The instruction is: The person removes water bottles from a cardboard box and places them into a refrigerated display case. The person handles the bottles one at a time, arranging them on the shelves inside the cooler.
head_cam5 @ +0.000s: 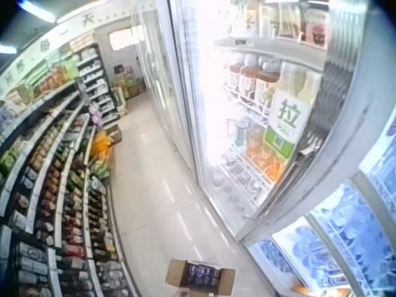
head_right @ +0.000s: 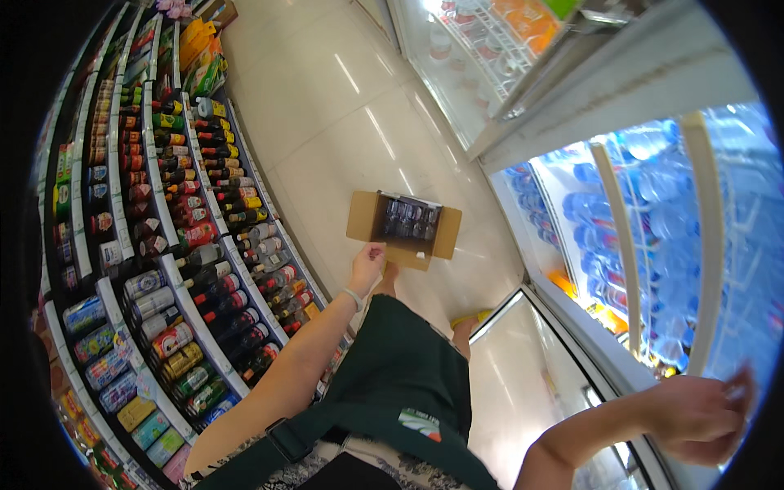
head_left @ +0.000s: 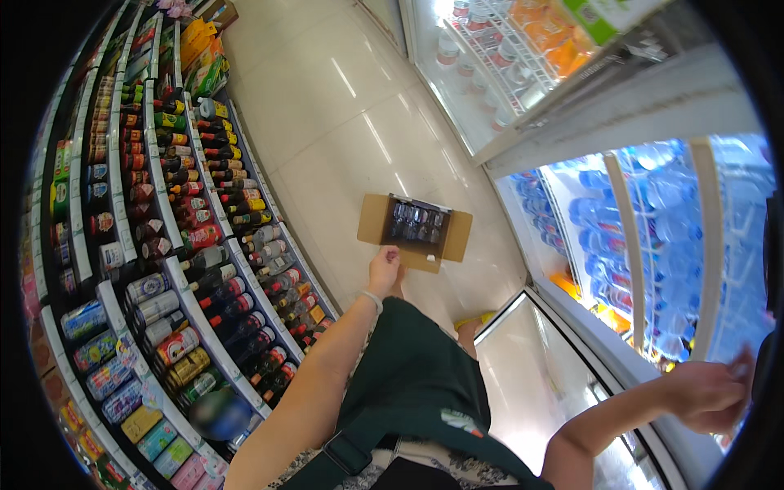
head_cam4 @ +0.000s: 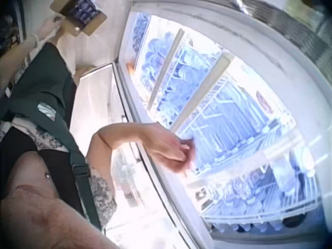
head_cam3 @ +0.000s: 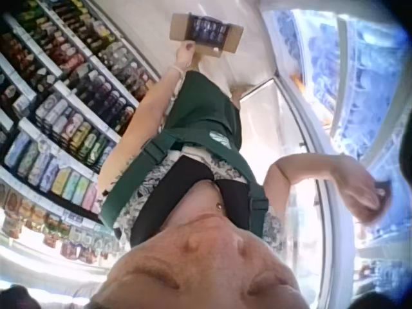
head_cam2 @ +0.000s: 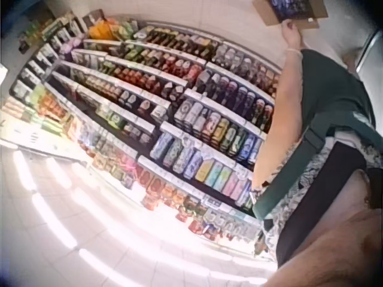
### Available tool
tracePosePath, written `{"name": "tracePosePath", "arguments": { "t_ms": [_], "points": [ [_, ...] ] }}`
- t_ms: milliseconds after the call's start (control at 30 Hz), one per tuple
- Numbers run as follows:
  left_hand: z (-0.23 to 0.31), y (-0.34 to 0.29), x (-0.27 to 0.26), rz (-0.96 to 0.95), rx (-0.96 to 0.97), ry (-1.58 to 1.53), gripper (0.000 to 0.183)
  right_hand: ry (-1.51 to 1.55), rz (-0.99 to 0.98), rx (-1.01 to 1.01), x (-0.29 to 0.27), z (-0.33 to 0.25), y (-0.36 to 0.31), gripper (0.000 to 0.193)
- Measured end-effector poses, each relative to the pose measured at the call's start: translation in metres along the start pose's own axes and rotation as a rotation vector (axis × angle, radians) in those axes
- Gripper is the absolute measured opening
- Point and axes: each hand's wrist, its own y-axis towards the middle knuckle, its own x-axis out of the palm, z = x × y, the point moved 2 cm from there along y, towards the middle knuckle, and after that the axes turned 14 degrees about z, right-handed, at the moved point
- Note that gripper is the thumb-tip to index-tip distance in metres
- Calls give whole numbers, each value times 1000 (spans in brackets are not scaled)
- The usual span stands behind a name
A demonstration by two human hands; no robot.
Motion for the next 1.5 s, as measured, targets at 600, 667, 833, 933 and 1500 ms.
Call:
{"name": "tracePosePath", "arguments": {
  "t_ms": [600,667,833,933,1500],
  "points": [
    [-284,219,209,-155,41,526,51,127,-1540,1041,105,-53,-956,57],
    [-259,215,229,-299,72,540,54,103,-1259,1312,84,-32,-999,61],
    [-286,210,222,-165,-12,484,54,489,-627,2221,70,-33,-1028,72],
    [-285,221,215,-208,-130,459,53,288,-896,2006,68,-35,-1027,70],
    [-195,191,212,-381,-597,174,52,-82,-1266,1784,89,-44,-947,56]
  ]
}}
